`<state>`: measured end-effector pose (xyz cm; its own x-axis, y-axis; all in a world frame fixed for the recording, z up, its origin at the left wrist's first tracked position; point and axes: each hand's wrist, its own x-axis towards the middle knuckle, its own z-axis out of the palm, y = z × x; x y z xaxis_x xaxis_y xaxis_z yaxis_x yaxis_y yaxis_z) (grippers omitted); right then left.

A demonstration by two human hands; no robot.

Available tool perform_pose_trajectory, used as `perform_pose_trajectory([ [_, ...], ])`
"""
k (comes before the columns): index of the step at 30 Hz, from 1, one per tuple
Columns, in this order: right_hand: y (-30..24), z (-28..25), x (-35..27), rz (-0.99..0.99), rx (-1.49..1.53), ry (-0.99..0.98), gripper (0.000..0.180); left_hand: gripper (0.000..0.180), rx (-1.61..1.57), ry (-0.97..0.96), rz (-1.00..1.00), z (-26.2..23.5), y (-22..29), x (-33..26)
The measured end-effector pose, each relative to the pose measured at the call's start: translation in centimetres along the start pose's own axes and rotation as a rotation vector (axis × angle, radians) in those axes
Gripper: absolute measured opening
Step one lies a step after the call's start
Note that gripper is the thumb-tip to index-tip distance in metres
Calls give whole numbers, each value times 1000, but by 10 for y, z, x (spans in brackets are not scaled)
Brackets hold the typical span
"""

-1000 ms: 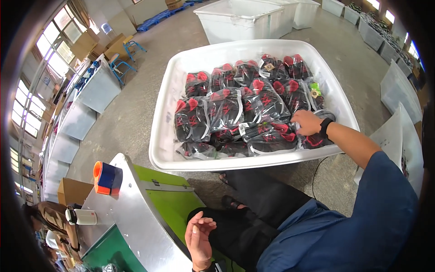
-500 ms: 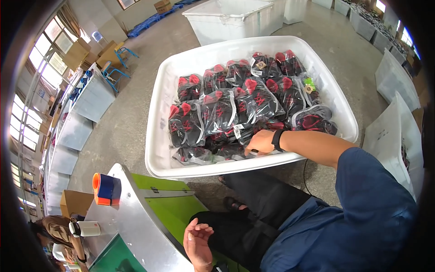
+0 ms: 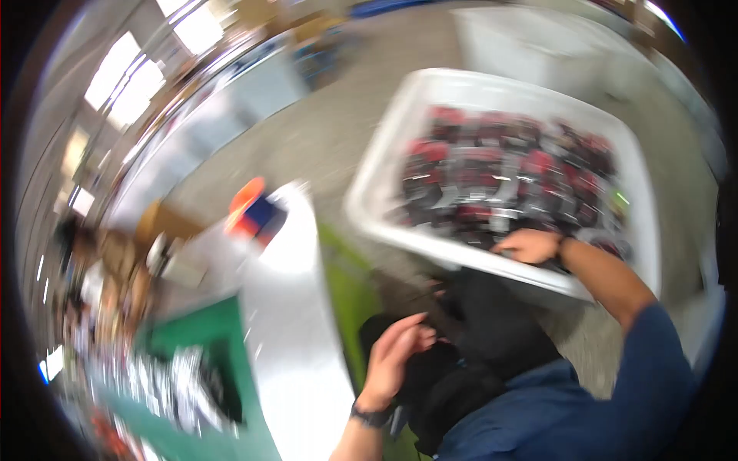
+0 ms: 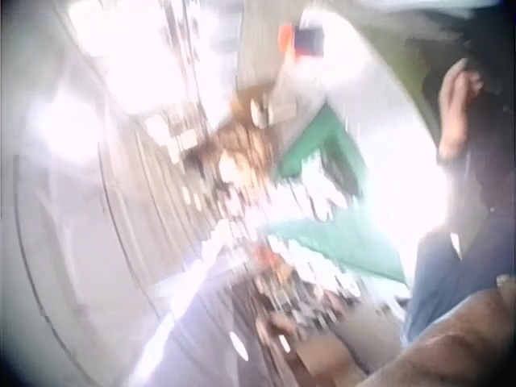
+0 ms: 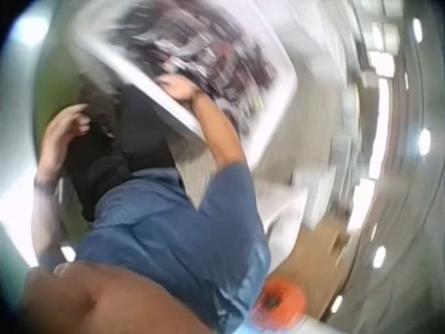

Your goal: Sort packaged shoes from conveyor line into bulk storage crate.

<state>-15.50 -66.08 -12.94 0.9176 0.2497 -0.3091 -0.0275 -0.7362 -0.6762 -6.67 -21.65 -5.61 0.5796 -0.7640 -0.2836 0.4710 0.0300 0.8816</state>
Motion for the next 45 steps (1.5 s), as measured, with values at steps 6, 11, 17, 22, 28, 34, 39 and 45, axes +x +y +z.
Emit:
perform_pose_trajectory([
  [6,-91,20,47,-65,-25,436,57,43,-1,-41,42,-13,-21,16],
  [11,-149,79,104,145,-577,529,109,43,-84,123,56,-28,15,-33],
  [17,-130,77,99,121,-499,590,117,50,236,608,334,-112,95,-127],
  [22,-123,83,99,155,-488,608,119,72,212,1248,603,-246,128,-171],
  [28,-126,91,106,141,-509,627,121,77,771,1725,47,-391,81,-244],
  [34,-128,90,105,173,-518,612,118,59,1439,1747,-42,-325,53,-205],
  [39,-119,88,102,172,-573,636,114,67,1233,1508,117,-225,47,-187],
  [45,-117,88,99,178,-582,648,110,100,-378,809,329,-123,-3,-163],
])
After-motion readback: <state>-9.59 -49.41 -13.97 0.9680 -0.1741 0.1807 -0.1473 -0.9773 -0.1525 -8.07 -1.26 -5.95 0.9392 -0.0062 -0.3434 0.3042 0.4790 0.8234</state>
